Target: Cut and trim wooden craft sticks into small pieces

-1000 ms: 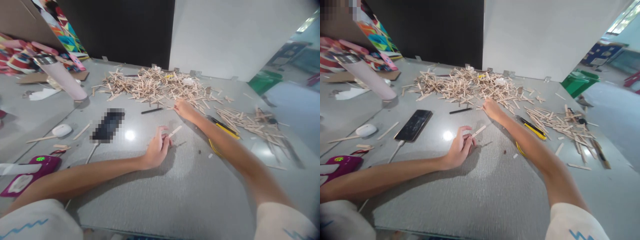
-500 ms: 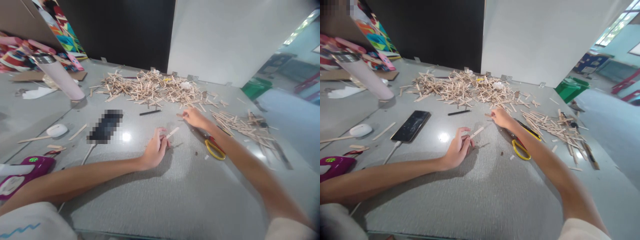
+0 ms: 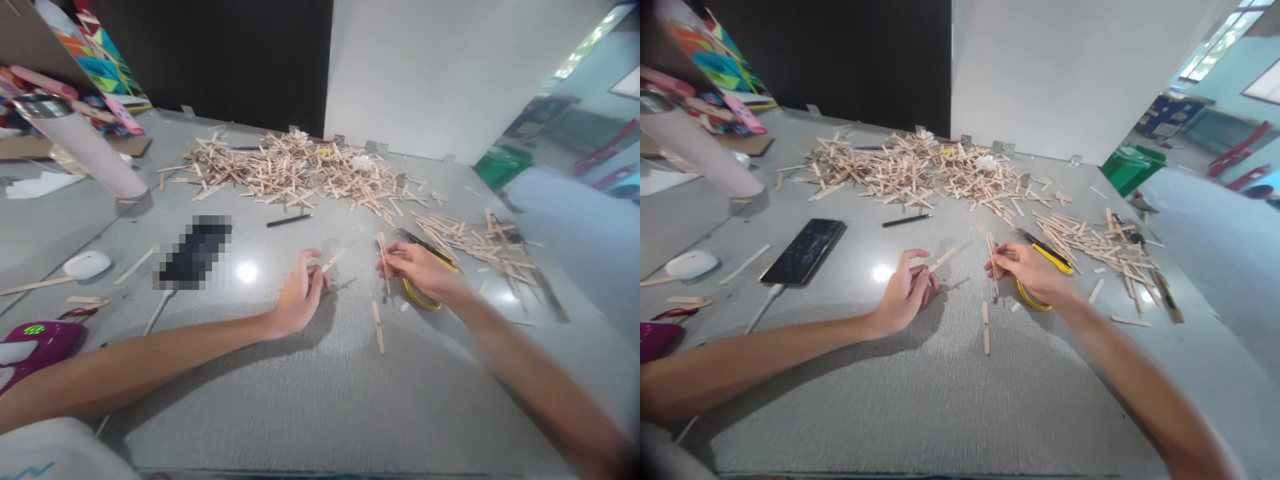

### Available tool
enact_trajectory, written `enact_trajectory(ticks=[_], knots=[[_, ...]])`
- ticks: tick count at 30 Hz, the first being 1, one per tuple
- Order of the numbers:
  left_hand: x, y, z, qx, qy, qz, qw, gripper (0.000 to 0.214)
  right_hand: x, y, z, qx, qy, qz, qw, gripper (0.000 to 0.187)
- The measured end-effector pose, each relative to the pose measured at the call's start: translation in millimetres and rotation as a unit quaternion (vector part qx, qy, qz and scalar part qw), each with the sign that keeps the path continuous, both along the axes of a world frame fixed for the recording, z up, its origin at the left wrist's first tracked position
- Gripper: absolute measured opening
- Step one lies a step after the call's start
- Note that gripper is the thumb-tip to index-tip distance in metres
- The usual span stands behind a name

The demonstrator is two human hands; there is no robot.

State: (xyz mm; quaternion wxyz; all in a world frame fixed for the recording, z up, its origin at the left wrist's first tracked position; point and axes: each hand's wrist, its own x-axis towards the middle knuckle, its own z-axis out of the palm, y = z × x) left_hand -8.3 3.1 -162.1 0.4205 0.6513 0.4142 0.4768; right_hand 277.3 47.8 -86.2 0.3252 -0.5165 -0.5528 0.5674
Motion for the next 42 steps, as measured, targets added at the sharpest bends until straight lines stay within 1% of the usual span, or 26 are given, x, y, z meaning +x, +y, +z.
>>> enact_trajectory(ticks=[3, 7, 10, 16, 19, 23, 25, 28, 30, 32, 34, 36, 39, 42], knots=[[-1, 0, 3.1, 0.000, 0.004, -0.002, 1.000, 0.019, -4, -3, 1.9, -0.023, 0.014, 0.002, 1.000, 0.032], [-2, -1, 6.3, -0.005, 0.012, -0.001, 1.000, 0.020, -10, -6, 4.9, -0.035, 0.024, 0.016, 0.999, 0.024], [-1, -1, 7.1, -0.006, 0.014, 0.003, 1.000, 0.019, -12, -8, 3.6, -0.040, 0.032, 0.019, 0.999, 0.020], [-1, -1, 8.9, -0.005, 0.014, 0.006, 1.000, 0.018, -15, -11, 3.7, -0.052, 0.035, 0.017, 0.998, 0.016], [-1, -1, 10.0, 0.007, 0.020, 0.006, 1.000, 0.017, -17, -11, 5.9, -0.038, 0.035, 0.017, 0.999, 0.016], [-3, -1, 10.6, 0.009, 0.025, -0.001, 1.000, 0.018, -17, -12, 7.9, -0.021, 0.023, 0.018, 0.999, 0.023], [-3, -1, 10.4, 0.007, 0.022, -0.003, 1.000, 0.019, -17, -13, 9.9, -0.012, 0.000, 0.022, 1.000, 0.022], [-3, -1, 10.2, 0.005, 0.017, -0.001, 1.000, 0.019, -17, -14, 13.6, 0.007, -0.061, 0.024, 0.998, 0.016], [-2, -1, 10.6, 0.003, 0.016, 0.002, 1.000, 0.019, -16, -14, 14.6, 0.035, -0.102, 0.016, 0.994, 0.013], [-2, -1, 11.4, 0.002, 0.016, 0.002, 1.000, 0.019, -15, -13, 13.6, 0.080, -0.144, 0.011, 0.986, 0.013], [-2, -1, 12.3, 0.003, 0.018, 0.001, 1.000, 0.019, -12, -11, 11.3, 0.114, -0.167, 0.013, 0.979, 0.014], [-2, -1, 12.7, 0.005, 0.020, -0.002, 1.000, 0.019, -11, -10, 9.3, 0.118, -0.147, 0.024, 0.982, 0.017], [-2, -1, 12.3, 0.005, 0.017, -0.009, 1.000, 0.019, -11, -10, 9.9, 0.099, -0.091, 0.039, 0.990, 0.020], [-2, -1, 11.7, -0.001, 0.008, -0.023, 1.000, 0.018, -14, -12, 13.9, 0.108, -0.087, 0.042, 0.989, 0.018]])
